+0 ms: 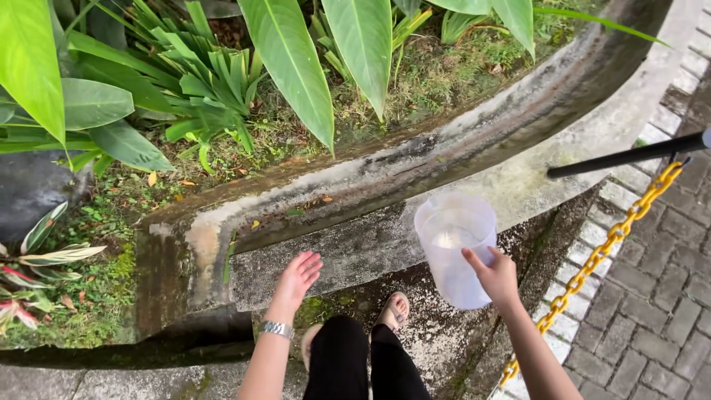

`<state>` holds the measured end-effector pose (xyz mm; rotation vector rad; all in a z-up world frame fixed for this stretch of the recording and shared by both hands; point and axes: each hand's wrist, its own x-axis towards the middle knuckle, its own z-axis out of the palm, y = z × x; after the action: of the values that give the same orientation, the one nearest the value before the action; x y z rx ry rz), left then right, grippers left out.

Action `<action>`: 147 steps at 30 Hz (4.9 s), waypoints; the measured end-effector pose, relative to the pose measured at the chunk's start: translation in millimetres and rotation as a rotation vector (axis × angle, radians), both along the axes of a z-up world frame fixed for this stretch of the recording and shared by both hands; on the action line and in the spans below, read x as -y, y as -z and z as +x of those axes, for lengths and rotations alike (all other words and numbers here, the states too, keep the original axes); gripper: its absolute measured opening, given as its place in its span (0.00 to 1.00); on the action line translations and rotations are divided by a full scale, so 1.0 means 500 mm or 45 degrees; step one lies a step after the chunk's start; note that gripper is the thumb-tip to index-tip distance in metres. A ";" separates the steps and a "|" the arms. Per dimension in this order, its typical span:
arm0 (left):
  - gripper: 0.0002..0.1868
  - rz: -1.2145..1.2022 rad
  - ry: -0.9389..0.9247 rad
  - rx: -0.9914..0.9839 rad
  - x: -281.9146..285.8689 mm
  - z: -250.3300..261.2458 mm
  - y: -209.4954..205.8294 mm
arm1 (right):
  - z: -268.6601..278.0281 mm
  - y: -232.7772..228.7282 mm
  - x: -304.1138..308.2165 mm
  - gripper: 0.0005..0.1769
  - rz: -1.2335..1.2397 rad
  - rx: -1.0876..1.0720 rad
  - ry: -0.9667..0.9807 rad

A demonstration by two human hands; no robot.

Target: Watering garden plants with a plastic pitcher and refilling it at an outdoor faucet.

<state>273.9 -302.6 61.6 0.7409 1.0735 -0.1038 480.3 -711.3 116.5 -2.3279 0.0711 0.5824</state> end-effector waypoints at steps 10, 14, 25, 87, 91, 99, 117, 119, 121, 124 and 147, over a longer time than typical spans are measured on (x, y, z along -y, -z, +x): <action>0.27 0.053 0.058 0.162 -0.026 0.120 -0.043 | 0.211 -0.052 -0.042 0.44 -0.201 -0.011 -0.127; 0.26 0.045 -0.021 0.265 -0.075 0.153 -0.035 | 0.331 -0.071 -0.144 0.39 -0.144 0.063 -0.207; 0.26 0.137 0.050 0.161 -0.198 0.312 -0.131 | 0.614 0.005 -0.483 0.33 -0.139 0.279 -0.410; 0.26 0.556 0.235 0.431 -0.284 0.801 -0.734 | 1.128 -1.161 -0.394 0.33 0.145 0.216 -0.550; 0.26 0.559 0.198 0.427 -0.312 0.790 -0.717 | 1.104 -1.219 -0.539 0.10 -0.039 0.306 -0.633; 0.27 0.576 0.097 0.403 -0.366 0.748 -0.713 | 1.135 -1.213 -0.741 0.25 0.034 0.229 -0.714; 0.27 0.604 -0.091 0.320 -0.436 0.648 -0.731 | 1.098 -1.198 -1.026 0.18 0.201 0.213 -0.957; 0.26 0.604 -0.097 0.314 -0.441 0.651 -0.730 | 1.098 -1.195 -1.046 0.20 0.209 0.207 -0.980; 0.26 0.605 -0.099 0.306 -0.450 0.655 -0.719 | 1.096 -1.192 -1.062 0.22 0.219 0.199 -0.999; 0.27 0.616 -0.093 0.325 -0.468 0.662 -0.703 | 1.100 -1.190 -1.079 0.26 0.163 0.206 -1.020; 0.27 0.589 0.074 0.373 -0.416 0.820 -0.736 | 1.425 -1.132 -0.781 0.36 -0.023 0.481 -0.719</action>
<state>683.9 -94.7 429.5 1.1650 0.7996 0.2066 1192.6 -320.8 682.5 -2.4315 -0.7777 0.3921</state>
